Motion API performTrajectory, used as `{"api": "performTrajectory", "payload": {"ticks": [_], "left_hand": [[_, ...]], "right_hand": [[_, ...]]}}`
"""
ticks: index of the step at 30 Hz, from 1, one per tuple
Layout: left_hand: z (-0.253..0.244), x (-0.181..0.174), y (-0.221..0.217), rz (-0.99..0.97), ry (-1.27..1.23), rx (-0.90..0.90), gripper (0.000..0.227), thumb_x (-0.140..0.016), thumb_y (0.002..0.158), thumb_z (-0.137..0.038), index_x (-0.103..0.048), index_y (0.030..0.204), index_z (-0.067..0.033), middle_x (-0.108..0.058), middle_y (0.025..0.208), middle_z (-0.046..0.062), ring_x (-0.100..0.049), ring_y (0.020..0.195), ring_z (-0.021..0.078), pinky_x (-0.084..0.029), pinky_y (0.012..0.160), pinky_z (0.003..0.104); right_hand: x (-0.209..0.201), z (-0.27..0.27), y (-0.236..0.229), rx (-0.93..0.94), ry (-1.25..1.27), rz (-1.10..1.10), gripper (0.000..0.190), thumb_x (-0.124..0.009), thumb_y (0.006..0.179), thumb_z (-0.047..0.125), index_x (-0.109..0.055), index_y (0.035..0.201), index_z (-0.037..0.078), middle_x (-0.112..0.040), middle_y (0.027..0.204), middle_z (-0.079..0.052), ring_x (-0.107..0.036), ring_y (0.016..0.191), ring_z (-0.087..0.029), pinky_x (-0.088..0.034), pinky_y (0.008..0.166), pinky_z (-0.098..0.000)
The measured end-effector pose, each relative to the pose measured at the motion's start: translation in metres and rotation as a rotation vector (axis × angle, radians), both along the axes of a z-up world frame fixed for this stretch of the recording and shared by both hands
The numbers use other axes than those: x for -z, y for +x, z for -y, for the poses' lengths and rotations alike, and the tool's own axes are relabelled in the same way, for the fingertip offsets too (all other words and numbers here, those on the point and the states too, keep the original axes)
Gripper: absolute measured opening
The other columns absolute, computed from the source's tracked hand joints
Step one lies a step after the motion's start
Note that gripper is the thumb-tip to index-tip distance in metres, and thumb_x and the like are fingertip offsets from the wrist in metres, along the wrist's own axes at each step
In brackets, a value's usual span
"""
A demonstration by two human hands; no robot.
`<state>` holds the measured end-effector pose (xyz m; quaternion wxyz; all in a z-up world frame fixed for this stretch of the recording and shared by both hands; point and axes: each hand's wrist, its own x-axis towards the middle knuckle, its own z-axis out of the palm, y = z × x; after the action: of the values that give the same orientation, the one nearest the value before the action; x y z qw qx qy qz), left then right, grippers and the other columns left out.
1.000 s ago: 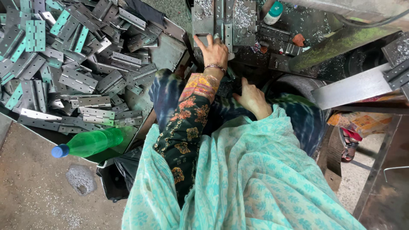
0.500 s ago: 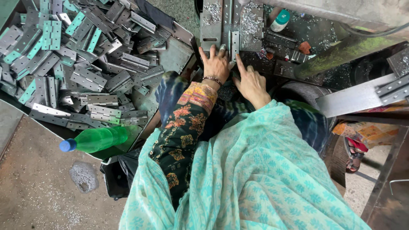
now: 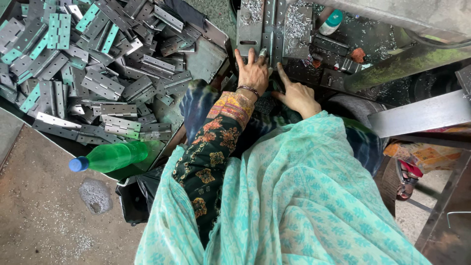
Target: The person repeatedly picks up small metal brackets from a bin, places them into a press machine, and operates the press to process them. The person handles the brackets one at a time, using both hands to position and press each piece.
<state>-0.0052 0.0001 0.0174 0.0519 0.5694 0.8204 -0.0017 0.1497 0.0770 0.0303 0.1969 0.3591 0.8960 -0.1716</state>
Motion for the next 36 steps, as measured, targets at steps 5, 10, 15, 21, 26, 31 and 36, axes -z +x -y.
{"api": "performTrajectory", "payload": {"ticks": [5,10,15,21,26,31,36], "left_hand": [[-0.001,0.005,-0.003,0.025,-0.012,0.019,0.05,-0.052,0.099,-0.036,-0.056,0.144,-0.0132,-0.049,0.151,0.005,-0.023,0.149,0.037,-0.003,0.111,0.082],[-0.006,0.003,-0.008,-0.029,0.039,0.051,0.052,-0.053,0.097,-0.044,-0.062,0.137,-0.0124,-0.049,0.151,0.006,-0.024,0.147,0.0382,-0.004,0.108,0.083],[-0.026,0.01,-0.019,-0.065,0.0,0.064,0.035,-0.052,0.101,-0.031,-0.072,0.125,-0.0164,-0.055,0.144,0.005,-0.026,0.149,0.0384,-0.006,0.11,0.084],[-0.045,0.015,-0.032,-0.108,-0.014,0.104,0.033,-0.053,0.097,-0.023,-0.074,0.121,-0.0153,-0.058,0.14,0.006,-0.028,0.146,0.0382,-0.007,0.109,0.084],[-0.044,0.024,-0.039,-0.108,0.082,0.118,0.034,-0.052,0.097,-0.023,-0.074,0.121,-0.0115,-0.058,0.14,0.006,-0.03,0.144,0.0372,-0.007,0.109,0.084],[-0.04,0.028,-0.044,-0.039,0.06,0.125,0.031,-0.051,0.101,-0.023,-0.076,0.117,-0.014,-0.057,0.144,0.005,-0.028,0.149,0.0373,-0.006,0.113,0.08],[-0.051,0.029,-0.052,0.007,0.14,0.09,0.033,-0.052,0.097,-0.025,-0.074,0.12,-0.0148,-0.055,0.146,0.0,-0.029,0.147,0.0333,-0.005,0.113,0.08]], "right_hand": [[0.001,-0.004,-0.003,-0.025,-0.005,-0.048,0.109,-0.069,0.091,0.057,0.01,0.164,0.038,-0.072,0.107,-0.029,-0.071,0.098,-0.047,-0.056,0.085,-0.055],[-0.012,0.016,0.006,0.064,0.001,-0.141,0.11,-0.067,0.094,0.047,0.012,0.167,0.025,-0.073,0.106,-0.03,-0.072,0.094,-0.048,-0.058,0.085,-0.0547],[-0.01,0.041,0.03,0.083,0.01,-0.121,0.108,-0.074,0.087,0.042,-0.004,0.165,0.017,-0.072,0.105,-0.03,-0.07,0.095,-0.049,-0.057,0.084,-0.0566],[0.024,0.044,0.046,0.175,0.035,-0.087,0.096,-0.079,0.082,0.039,-0.027,0.158,0.011,-0.072,0.102,-0.03,-0.07,0.095,-0.048,-0.057,0.083,-0.0561],[0.094,0.073,0.067,0.269,0.09,-0.216,0.085,-0.079,0.084,0.038,-0.038,0.152,0.009,-0.073,0.102,-0.028,-0.07,0.092,-0.049,-0.057,0.076,-0.0565],[0.136,0.087,0.074,0.301,0.087,-0.288,0.075,-0.074,0.093,0.039,-0.039,0.153,0.011,-0.072,0.104,-0.027,-0.071,0.089,-0.047,-0.058,0.073,-0.0544],[0.098,0.065,0.077,0.205,0.126,-0.404,0.085,-0.08,0.082,0.033,-0.039,0.151,0.006,-0.07,0.104,-0.03,-0.068,0.091,-0.05,-0.056,0.072,-0.0564]]}}
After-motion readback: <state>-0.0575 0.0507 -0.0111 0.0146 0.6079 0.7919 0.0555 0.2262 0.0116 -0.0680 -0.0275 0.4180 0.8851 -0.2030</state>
